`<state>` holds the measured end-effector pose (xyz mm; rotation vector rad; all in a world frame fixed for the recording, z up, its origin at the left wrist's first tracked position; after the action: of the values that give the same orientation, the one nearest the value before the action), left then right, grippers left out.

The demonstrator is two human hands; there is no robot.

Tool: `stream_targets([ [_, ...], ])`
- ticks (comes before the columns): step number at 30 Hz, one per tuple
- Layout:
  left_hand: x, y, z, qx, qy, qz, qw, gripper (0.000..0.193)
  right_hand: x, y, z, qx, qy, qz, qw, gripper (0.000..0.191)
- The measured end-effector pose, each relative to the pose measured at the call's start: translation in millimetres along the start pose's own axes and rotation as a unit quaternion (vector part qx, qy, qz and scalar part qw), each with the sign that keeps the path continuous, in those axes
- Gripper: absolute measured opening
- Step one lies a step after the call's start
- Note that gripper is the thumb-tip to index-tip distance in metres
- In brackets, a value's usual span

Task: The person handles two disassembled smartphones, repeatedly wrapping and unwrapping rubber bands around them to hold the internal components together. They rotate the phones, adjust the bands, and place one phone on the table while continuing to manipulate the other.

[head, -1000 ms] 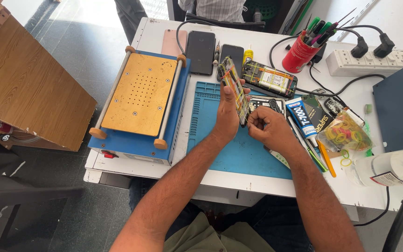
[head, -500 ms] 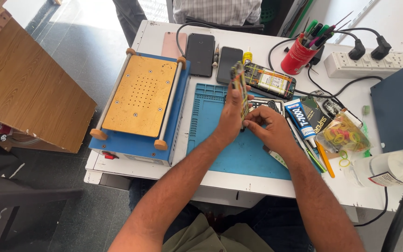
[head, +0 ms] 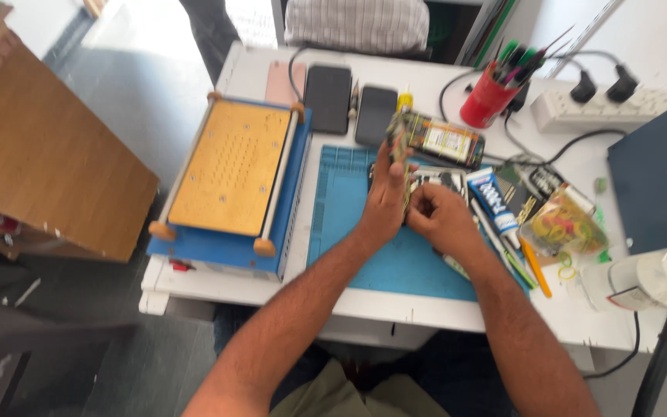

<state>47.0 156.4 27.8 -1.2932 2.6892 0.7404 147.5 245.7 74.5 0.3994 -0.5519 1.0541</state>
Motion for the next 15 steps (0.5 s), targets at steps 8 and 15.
stream_targets([
  [8,6.9,5.6,-0.8,-0.026,-0.085,-0.063,0.994,0.073,2.5,-1.7,13.5,-0.022,0.030,0.002,0.999,0.007],
  [15,6.0,2.8,-2.8,-0.023,-0.077,-0.050,0.996,0.074,7.9,-5.0,27.1,-0.121,0.017,0.016,0.992,0.005],
])
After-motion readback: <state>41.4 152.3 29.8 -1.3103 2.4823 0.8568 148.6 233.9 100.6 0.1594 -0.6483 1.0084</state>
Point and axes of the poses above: each hand's wrist, its own y-axis towards the middle knuckle, its own x-axis out of the back of the hand, z = x × y, the point moved 2 cm from there along y, towards the middle knuckle, and after that the axes turned 3 degrees about -z, right-handed, at the moved point
